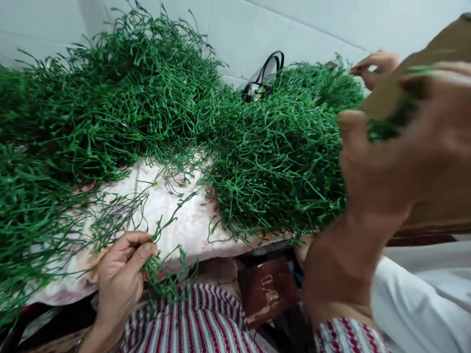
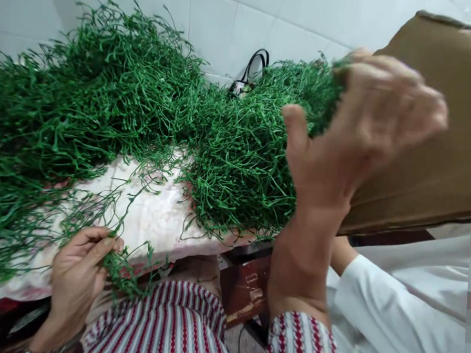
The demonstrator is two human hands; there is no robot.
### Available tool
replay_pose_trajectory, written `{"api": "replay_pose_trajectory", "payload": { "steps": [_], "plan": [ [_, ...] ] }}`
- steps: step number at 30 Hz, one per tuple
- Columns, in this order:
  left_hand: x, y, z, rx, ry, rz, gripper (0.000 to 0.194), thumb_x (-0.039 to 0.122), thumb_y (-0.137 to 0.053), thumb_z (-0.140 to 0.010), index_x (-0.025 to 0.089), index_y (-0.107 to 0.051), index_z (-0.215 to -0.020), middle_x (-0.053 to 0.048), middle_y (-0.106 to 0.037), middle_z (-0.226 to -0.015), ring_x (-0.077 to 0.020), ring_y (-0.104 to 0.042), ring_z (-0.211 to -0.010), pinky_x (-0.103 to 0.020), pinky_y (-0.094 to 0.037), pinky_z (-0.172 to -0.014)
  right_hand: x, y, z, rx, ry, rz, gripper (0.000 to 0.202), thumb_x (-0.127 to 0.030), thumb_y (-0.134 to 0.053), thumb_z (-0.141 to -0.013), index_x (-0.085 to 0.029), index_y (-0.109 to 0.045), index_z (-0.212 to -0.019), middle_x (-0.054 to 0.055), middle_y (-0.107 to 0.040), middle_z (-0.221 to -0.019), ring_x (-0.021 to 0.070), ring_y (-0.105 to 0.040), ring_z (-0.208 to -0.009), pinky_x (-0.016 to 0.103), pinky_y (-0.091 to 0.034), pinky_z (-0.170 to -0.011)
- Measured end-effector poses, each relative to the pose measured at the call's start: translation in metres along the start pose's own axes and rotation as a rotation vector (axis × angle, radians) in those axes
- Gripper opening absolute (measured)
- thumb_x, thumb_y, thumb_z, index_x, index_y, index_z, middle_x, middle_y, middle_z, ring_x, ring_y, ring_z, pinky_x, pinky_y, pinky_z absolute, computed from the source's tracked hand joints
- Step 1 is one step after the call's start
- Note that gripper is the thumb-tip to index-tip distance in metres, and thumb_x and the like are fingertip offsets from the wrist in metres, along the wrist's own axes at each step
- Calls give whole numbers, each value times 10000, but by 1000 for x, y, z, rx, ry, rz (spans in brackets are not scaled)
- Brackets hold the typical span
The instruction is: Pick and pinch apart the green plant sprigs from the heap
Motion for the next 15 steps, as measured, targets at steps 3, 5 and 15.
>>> {"api": "replay_pose_trajectory", "payload": {
  "steps": [3, 5, 15],
  "plan": [
    [-4, 1, 1, -12, 44, 8, 175, 238, -721, -659, 189, -628, -798, 11, -635, -623, -110, -578, -571, -173, -473, -507, 21, 6, -26, -48, -42, 296, 334, -429, -627, -801, -241, -604, -1076, 104, -515, -1277, 356, -377, -1246, 573, -208, -1046],
    [-5, 3, 1, -13, 57, 9, 181, 245, -728, -655, 188, -626, -792, 12, -634, -616, -110, -577, -569, -175, -476, -517, 21, 11, -24, -13, -59, 197, 225, -356, -582, -849, -305, -618, -1066, 55, -547, -1252, 305, -462, -1184, 506, -300, -1025],
    [9, 2, -2, 16, -11, 61, 208, 219, -730, -646, 154, -604, -797, 11, -614, -575, -101, -568, -543, -168, -439, -512, -32, 8, 42, 232, 121, -154, 331, -161, -453, -902, -262, -573, -1193, 8, -537, -1247, 279, -428, -1221, 459, -283, -1104]
  ]
}}
Point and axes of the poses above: each hand's wrist, its own z-axis away from the middle knuckle, its own y-axis out of the back of the hand, x = y × z, the point moved 6 cm from there along -z, towards the middle knuckle
